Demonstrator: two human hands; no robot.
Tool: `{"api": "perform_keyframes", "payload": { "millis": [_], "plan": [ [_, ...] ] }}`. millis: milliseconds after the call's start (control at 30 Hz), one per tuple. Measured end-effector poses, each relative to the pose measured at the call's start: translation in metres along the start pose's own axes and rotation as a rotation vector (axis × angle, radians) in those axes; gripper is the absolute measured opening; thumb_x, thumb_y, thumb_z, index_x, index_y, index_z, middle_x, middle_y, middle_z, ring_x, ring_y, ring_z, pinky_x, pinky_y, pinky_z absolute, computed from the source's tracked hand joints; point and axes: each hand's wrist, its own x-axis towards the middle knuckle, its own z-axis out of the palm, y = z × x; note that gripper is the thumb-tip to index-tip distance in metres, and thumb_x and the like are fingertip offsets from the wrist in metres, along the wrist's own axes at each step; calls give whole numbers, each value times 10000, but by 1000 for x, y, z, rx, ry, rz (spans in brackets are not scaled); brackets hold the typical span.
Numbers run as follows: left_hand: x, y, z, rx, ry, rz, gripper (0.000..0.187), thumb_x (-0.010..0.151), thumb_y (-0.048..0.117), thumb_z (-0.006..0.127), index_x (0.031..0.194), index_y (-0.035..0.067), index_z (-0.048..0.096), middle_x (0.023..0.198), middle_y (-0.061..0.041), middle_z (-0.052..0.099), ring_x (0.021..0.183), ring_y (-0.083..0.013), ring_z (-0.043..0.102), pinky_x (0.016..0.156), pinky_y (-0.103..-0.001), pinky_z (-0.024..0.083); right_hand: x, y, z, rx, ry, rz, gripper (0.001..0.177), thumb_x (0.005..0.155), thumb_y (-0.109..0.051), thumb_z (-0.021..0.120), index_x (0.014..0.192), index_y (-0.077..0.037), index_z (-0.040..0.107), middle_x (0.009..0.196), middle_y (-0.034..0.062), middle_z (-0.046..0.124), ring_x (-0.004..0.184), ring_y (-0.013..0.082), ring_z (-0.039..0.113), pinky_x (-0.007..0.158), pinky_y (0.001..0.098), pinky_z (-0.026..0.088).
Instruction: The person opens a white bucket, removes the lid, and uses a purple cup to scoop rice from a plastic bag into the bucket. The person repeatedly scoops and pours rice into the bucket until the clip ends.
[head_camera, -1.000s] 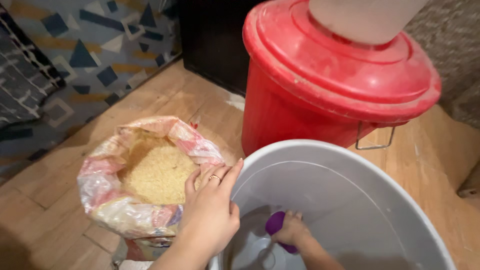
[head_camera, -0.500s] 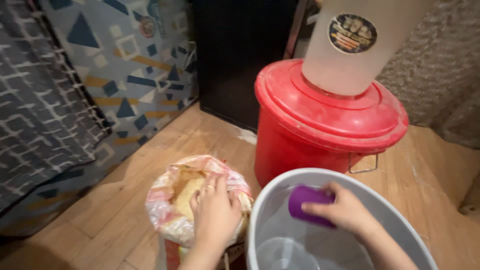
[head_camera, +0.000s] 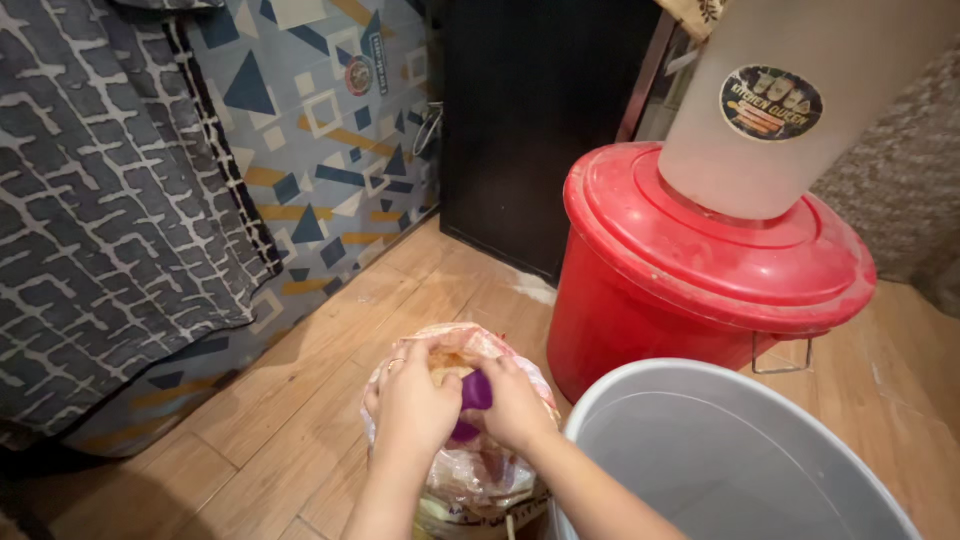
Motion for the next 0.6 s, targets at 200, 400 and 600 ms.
{"api": "perform_keyframes", "payload": {
  "millis": [200,400,600],
  "plan": [
    [-6,10,3,-93,-108,-26,491,811,256,678,1299,277,637,1300,-114,642,1308,-319,529,1160,-527,277,-11,35,-1,110,51,-225,574,783,-90,775,1327,-22,605,1328,201,594,1221,371,591,1034,408,484],
    [-31,36,26,-311,-134,183,400,811,164,636,1204,118,695,1192,-156,718,1151,-335,653,1010,-420,496,-77,107,-105,-11,405,8,465,784,-87,732,1245,-58,681,1145,171,671,1049,327,665,926,409,528],
    [-67,59,62,-88,-380,283,325,871,203,641,1154,81,743,1140,-189,745,1109,-348,700,1002,-427,540,-166,228,-213,-827,426,501,580,781,-252,746,1333,-107,645,1340,167,614,1168,360,630,995,456,519]
  ]
}}
